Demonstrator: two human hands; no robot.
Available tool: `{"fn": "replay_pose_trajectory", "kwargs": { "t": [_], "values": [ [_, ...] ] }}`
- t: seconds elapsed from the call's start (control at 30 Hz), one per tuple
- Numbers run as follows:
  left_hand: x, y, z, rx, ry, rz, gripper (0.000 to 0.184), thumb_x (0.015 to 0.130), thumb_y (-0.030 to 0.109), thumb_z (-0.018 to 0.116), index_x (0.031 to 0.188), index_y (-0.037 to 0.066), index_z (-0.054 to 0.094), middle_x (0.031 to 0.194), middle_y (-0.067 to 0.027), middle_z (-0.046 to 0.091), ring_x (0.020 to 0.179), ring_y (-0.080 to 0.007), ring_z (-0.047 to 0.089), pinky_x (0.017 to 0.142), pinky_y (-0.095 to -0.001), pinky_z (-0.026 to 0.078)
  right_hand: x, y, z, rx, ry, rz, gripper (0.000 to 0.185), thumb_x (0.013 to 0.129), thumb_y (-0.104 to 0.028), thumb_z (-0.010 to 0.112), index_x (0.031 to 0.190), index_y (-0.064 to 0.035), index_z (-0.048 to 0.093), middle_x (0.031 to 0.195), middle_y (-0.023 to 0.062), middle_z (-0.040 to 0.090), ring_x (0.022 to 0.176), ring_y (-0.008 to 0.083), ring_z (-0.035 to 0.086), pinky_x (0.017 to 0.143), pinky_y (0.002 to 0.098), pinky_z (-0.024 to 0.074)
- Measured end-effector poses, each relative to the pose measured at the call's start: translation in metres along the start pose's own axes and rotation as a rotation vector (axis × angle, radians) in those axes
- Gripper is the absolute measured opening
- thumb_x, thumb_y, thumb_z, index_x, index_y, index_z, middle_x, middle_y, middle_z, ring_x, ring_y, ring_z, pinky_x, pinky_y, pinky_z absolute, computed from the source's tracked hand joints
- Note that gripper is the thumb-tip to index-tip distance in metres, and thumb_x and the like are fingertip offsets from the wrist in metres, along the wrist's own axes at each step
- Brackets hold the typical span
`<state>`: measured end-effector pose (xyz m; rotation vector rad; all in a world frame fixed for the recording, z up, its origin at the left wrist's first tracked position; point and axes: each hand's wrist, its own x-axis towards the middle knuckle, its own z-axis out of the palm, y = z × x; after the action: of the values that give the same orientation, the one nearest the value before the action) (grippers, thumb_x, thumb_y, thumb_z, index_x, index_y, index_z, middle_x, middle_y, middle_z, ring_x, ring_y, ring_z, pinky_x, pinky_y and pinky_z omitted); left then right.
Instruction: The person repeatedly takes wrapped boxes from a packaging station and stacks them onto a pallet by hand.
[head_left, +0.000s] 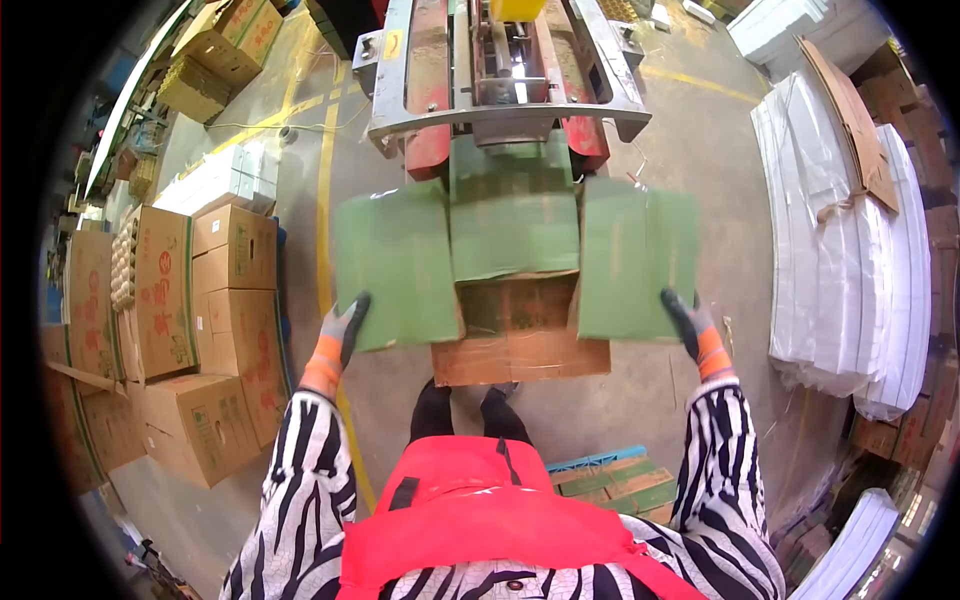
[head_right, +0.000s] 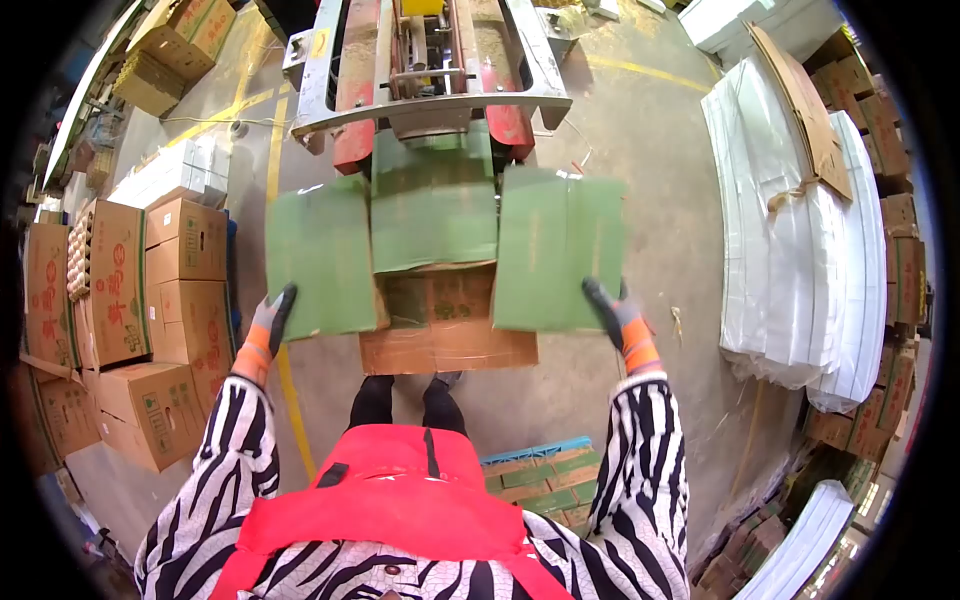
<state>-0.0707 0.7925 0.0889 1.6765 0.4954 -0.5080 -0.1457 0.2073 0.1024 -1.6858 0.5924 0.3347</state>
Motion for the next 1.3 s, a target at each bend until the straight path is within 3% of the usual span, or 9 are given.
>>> {"fn": "replay_pose_trajectory", "kwargs": {
  "t": [0.27,0.53,0.63,0.77,0.97,1.03,1.1,1.2,1.3],
  "values": [
    [-0.106,-0.056,-0.051,-0.104,0.030,-0.150,0.049,0.085,0.037,0.066,0.119,0.003,0.054,0.104,-0.0043,0.060,0.090,-0.0142,0.059,0.077,-0.0276,0.050,-0.130,0.021,0.040,0.249,0.107,0.230,0.068,0.080,-0.016,0.072,0.134,0.0036,0.035,0.119,0.0136,0.056,0.106,0.0183,0.057,0.091,0.0296,0.0476],
    [-0.031,-0.045,-0.051,-0.010,-0.042,-0.062,0.053,0.085,0.043,0.064,0.119,0.005,0.054,0.105,-0.0036,0.060,0.091,-0.0131,0.057,0.078,-0.0276,0.049,-0.036,0.004,0.033,0.186,0.082,0.102,0.068,0.078,-0.018,0.074,0.132,0.0025,0.038,0.116,0.0129,0.058,0.103,0.0168,0.057,0.089,0.0276,0.0479],
    [-0.019,-0.036,-0.054,0.073,-0.097,-0.015,0.051,0.084,0.040,0.066,0.119,0.004,0.054,0.105,-0.0037,0.060,0.091,-0.0135,0.057,0.079,-0.0286,0.048,-0.058,0.010,0.049,0.195,0.112,0.122,0.060,0.082,-0.017,0.070,0.132,-0.0022,0.041,0.109,0.0063,0.060,0.097,0.0145,0.059,0.086,0.0269,0.0487],
    [-0.019,0.001,-0.071,0.171,-0.220,-0.011,0.048,0.084,0.034,0.067,0.118,0.003,0.054,0.105,-0.0043,0.061,0.089,-0.0145,0.057,0.079,-0.0297,0.049,-0.158,0.065,0.066,0.435,0.287,0.228,0.077,0.080,-0.014,0.072,0.139,0.0001,0.025,0.118,0.0156,0.057,0.105,0.0202,0.057,0.091,0.0302,0.0480],
    [0.059,0.066,0.008,0.287,-0.666,0.029,0.035,0.086,0.011,0.062,0.117,-0.001,0.052,0.101,-0.0083,0.061,0.087,-0.0160,0.059,0.078,-0.0304,0.050,-0.438,0.118,0.205,1.052,0.963,0.295,0.077,0.082,-0.004,0.067,0.143,-0.0045,0.019,0.121,0.0163,0.054,0.105,0.0247,0.059,0.089,0.0347,0.0508],
    [-0.008,0.134,0.102,0.585,-0.892,0.114,0.038,0.087,0.015,0.063,0.119,-0.001,0.051,0.103,-0.0090,0.060,0.090,-0.0169,0.058,0.081,-0.0291,0.049,-0.516,0.131,0.293,1.215,1.173,0.114,0.067,0.082,-0.005,0.068,0.137,-0.0009,0.030,0.119,0.0139,0.056,0.102,0.0199,0.059,0.087,0.0336,0.0504],
    [-0.051,0.151,0.177,0.791,-1.180,0.286,0.043,0.087,0.018,0.063,0.122,-0.002,0.049,0.108,-0.0090,0.060,0.093,-0.0171,0.058,0.083,-0.0285,0.048,-0.573,0.109,0.390,1.184,1.455,0.242,0.054,0.084,-0.008,0.066,0.131,-0.0005,0.040,0.116,0.0106,0.058,0.100,0.0155,0.058,0.085,0.0309,0.0497],
    [-0.139,0.134,0.289,1.154,-1.615,0.505,0.045,0.087,0.020,0.062,0.124,-0.002,0.050,0.110,-0.0091,0.062,0.098,-0.0170,0.058,0.086,-0.0299,0.048,-0.612,0.070,0.540,1.039,1.842,0.376,0.045,0.087,-0.012,0.063,0.128,-0.0027,0.045,0.113,0.0081,0.059,0.096,0.0140,0.058,0.083,0.0284,0.0494],
    [-0.328,0.091,0.327,1.314,-2.000,0.728,0.038,0.087,0.022,0.062,0.118,-0.001,0.057,0.109,-0.0079,0.063,0.096,-0.0167,0.058,0.085,-0.0316,0.048,-0.617,0.030,0.660,1.454,2.185,0.269,0.044,0.088,-0.018,0.062,0.127,-0.0037,0.047,0.112,0.0055,0.059,0.097,0.0133,0.057,0.083,0.0277,0.0487]
  ]
}}
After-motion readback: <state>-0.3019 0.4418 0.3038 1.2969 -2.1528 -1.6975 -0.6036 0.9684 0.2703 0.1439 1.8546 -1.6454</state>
